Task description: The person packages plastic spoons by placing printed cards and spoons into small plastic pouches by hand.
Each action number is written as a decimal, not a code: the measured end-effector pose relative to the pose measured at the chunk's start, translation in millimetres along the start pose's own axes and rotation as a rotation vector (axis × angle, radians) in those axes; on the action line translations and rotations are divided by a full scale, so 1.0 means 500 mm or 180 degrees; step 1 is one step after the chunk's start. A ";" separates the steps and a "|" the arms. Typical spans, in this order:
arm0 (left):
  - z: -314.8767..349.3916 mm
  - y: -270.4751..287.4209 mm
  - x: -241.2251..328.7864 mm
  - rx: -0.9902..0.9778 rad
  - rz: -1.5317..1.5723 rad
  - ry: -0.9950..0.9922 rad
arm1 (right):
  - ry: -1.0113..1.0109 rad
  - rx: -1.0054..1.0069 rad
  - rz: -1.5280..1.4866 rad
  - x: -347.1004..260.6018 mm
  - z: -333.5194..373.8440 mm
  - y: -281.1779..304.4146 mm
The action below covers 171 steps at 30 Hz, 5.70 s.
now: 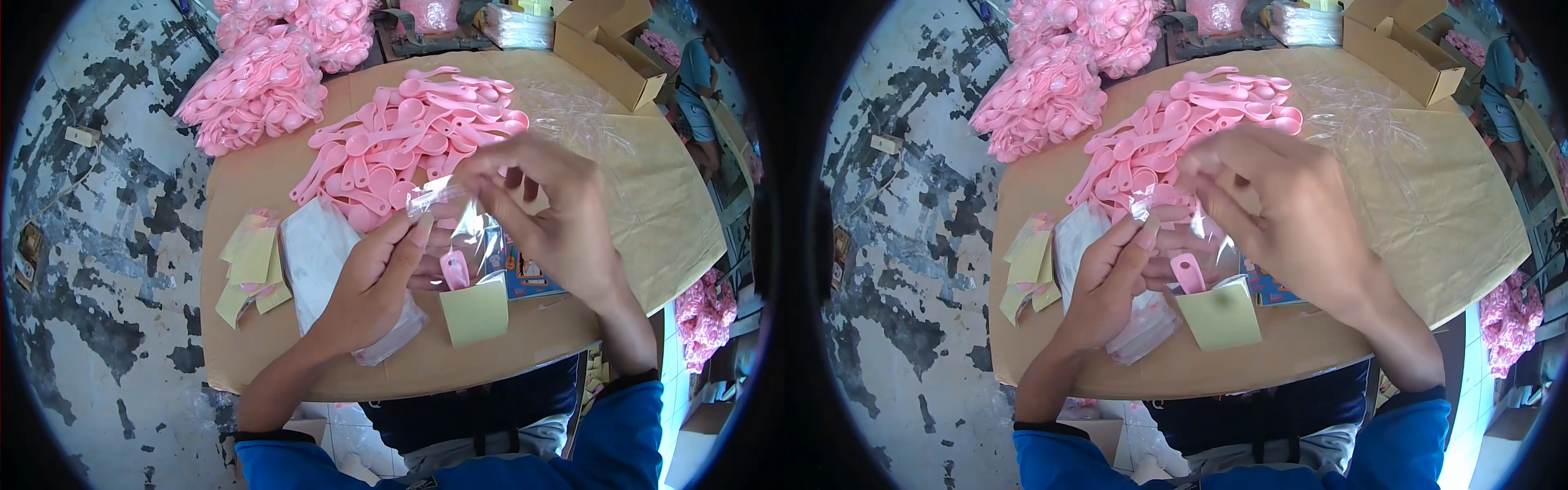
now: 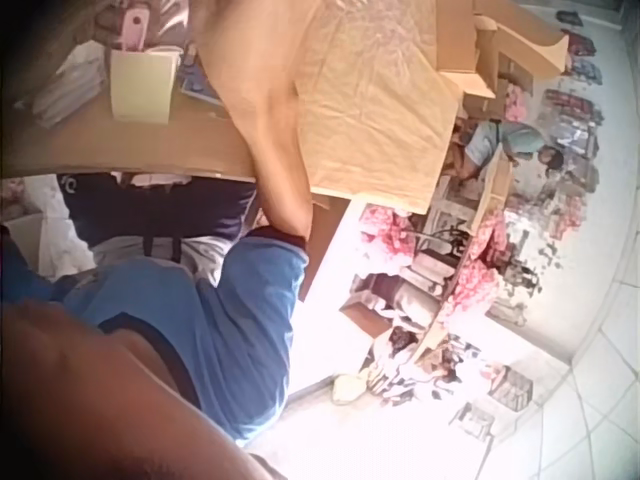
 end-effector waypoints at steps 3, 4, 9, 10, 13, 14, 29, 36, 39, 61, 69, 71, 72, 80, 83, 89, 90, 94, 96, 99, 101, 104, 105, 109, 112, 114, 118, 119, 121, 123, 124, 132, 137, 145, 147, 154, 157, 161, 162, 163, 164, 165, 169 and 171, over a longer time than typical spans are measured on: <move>0.004 0.001 -0.008 0.0095 0.0003 0.0120 | 0.1155 -0.0259 0.0228 -0.049 0.007 -0.010; 0.005 -0.001 -0.006 0.0099 0.0001 0.0123 | 0.0985 -0.0471 0.0289 -0.050 0.012 -0.033; 0.005 0.005 0.000 -0.0059 -0.0961 -0.0141 | 0.1127 -0.0579 0.0633 -0.032 0.026 -0.068; 0.004 0.006 0.000 -0.0056 -0.0961 -0.0142 | 0.1138 -0.0641 0.0759 -0.026 0.029 -0.075; 0.003 0.002 -0.009 -0.0244 -0.1275 0.0009 | 0.1261 -0.0663 0.0879 -0.023 0.039 -0.087; 0.002 0.001 -0.008 -0.0318 -0.1638 -0.0005 | 0.1257 -0.0666 0.0877 -0.021 0.040 -0.087; -0.014 0.008 -0.016 -0.0148 0.0119 0.0093 | -0.0439 -0.0444 -0.3073 0.130 -0.035 0.160; -0.033 0.034 -0.014 0.0182 0.0352 0.0117 | -0.0602 -0.0288 0.1815 0.397 0.002 0.203; -0.026 0.046 -0.028 0.0278 0.0147 0.0144 | -0.0690 0.0378 0.1085 0.303 -0.036 0.204; -0.009 0.053 -0.007 0.0665 -0.0318 -0.0521 | -0.1056 -0.1522 -0.2198 0.087 0.070 -0.129; -0.014 0.047 0.011 0.0365 -0.0045 -0.0208 | -0.1407 -0.1056 -0.2059 0.115 0.060 -0.104; -0.013 0.045 0.016 0.0279 -0.0084 -0.0250 | -0.1565 -0.0860 -0.2493 0.122 0.064 -0.102; -0.013 0.043 0.019 0.0190 -0.0119 -0.0285 | -0.1566 -0.0860 -0.2497 0.126 0.064 -0.103; -0.002 0.048 0.065 -0.0184 -0.0929 -0.1055 | -0.0052 -0.1222 -0.2138 0.067 0.046 -0.075; 0.002 0.039 0.069 -0.0273 -0.0653 -0.0919 | -0.0126 -0.1108 -0.2106 0.069 0.048 -0.073; -0.002 0.043 0.045 -0.0203 -0.0742 -0.0766 | 0.0700 -0.1196 -0.1249 0.055 0.047 -0.061; -0.003 0.044 0.039 0.0018 -0.0893 -0.0548 | 0.0706 -0.1204 -0.1251 0.054 0.047 -0.064; -0.009 0.044 0.035 -0.0105 -0.0621 -0.0351 | -0.0088 -0.1020 -0.1452 0.060 0.041 -0.074; 0.000 0.071 0.070 -0.0010 -0.1173 -0.0782 | -0.0179 -0.0942 -0.0772 0.055 0.046 -0.090; 0.038 0.182 0.162 0.0507 -0.1239 -0.1253 | -0.0315 -0.1234 -0.0781 0.064 0.044 -0.099; 0.057 0.261 0.198 0.0635 -0.1229 -0.1274 | -0.0374 -0.1401 -0.0742 0.062 0.048 -0.126; 0.095 0.391 0.180 0.1009 -0.1785 -0.0631 | -0.0221 -0.1643 -0.0417 -0.005 0.042 -0.185; 0.090 0.410 0.154 0.0856 -0.2163 -0.0421 | -0.0073 -0.1704 -0.0089 -0.026 0.041 -0.201; 0.078 0.377 0.172 0.0952 -0.4029 -0.1174 | 0.0212 -0.1959 0.0954 -0.003 0.065 -0.285; 0.062 0.263 0.130 -0.0246 -0.2860 -0.0477 | -0.0305 -0.2847 0.0452 0.011 0.080 -0.317; 0.054 0.185 0.077 -0.1010 -0.2519 -0.0072 | -0.0534 -0.2644 0.0100 0.020 0.079 -0.304; 0.067 0.125 -0.002 -0.1870 -0.2355 0.0935 | -0.0602 -0.2101 -0.0507 0.042 0.064 -0.265; 0.067 0.124 -0.003 -0.1870 -0.2368 0.0938 | -0.0597 -0.2090 -0.0512 0.041 0.060 -0.258; 0.049 0.141 -0.008 -0.1420 -0.2178 0.0901 | -0.1008 -0.1835 -0.1201 0.044 0.046 -0.225; 0.021 0.084 -0.012 -0.1116 -0.1193 0.0074 | -0.1051 -0.1783 -0.1308 0.031 0.036 -0.196; 0.011 0.069 0.020 -0.0780 -0.0174 -0.0723 | -0.1100 -0.1755 -0.1417 0.030 0.034 -0.185; -0.010 0.107 0.009 0.0585 0.0759 -0.0251 | -0.0505 -0.3178 0.0086 0.117 0.067 -0.069; -0.016 0.126 -0.011 0.0870 0.0227 -0.0275 | -0.1212 -0.3317 0.0285 0.170 0.063 -0.065; -0.006 0.136 0.007 0.0976 0.0348 -0.0403 | -0.1340 -0.2529 -0.0614 0.130 0.017 -0.071; 0.000 0.147 0.004 0.1192 0.0538 -0.0417 | -0.1527 -0.2286 -0.0778 0.109 0.013 -0.090; 0.006 0.125 0.021 0.1065 0.0571 -0.0613 | -0.1511 -0.1962 -0.1732 0.072 0.045 -0.160; 0.004 0.138 0.003 0.1232 0.0284 -0.0456 | -0.0531 -0.1997 -0.1186 0.047 0.045 -0.164; 0.001 0.122 0.001 0.0780 0.0060 -0.0639 | -0.1034 -0.1888 -0.1358 0.051 0.045 -0.161; 0.004 0.117 0.004 0.0764 0.0108 -0.0705 | -0.1040 -0.1885 -0.1358 0.056 0.048 -0.165; 0.004 0.114 0.012 0.0761 0.0108 -0.0700 | -0.1205 -0.1867 -0.1493 0.068 0.053 -0.171; 0.007 0.121 0.023 0.0939 0.0329 -0.0729 | -0.1379 -0.1841 -0.1620 0.078 0.058 -0.174; 0.010 0.128 0.031 0.1116 0.0550 -0.0756 | -0.1394 -0.1831 -0.1614 0.079 0.060 -0.174; 0.010 0.117 0.020 0.0996 0.0534 -0.0774 | -0.1734 -0.1720 -0.1952 0.076 0.080 -0.194; 0.014 0.102 0.011 0.1054 0.0389 -0.0700 | -0.1606 -0.1553 -0.2113 0.059 0.080 -0.198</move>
Point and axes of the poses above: each hand's wrist, its own z-axis away from the middle knuckle, its own y-axis out of the back of the hand, x = y × z, the point moved 9 cm from there along -z, towards the middle knuckle, and after that the axes turned 2 degrees about -y, right-handed, at the moved point
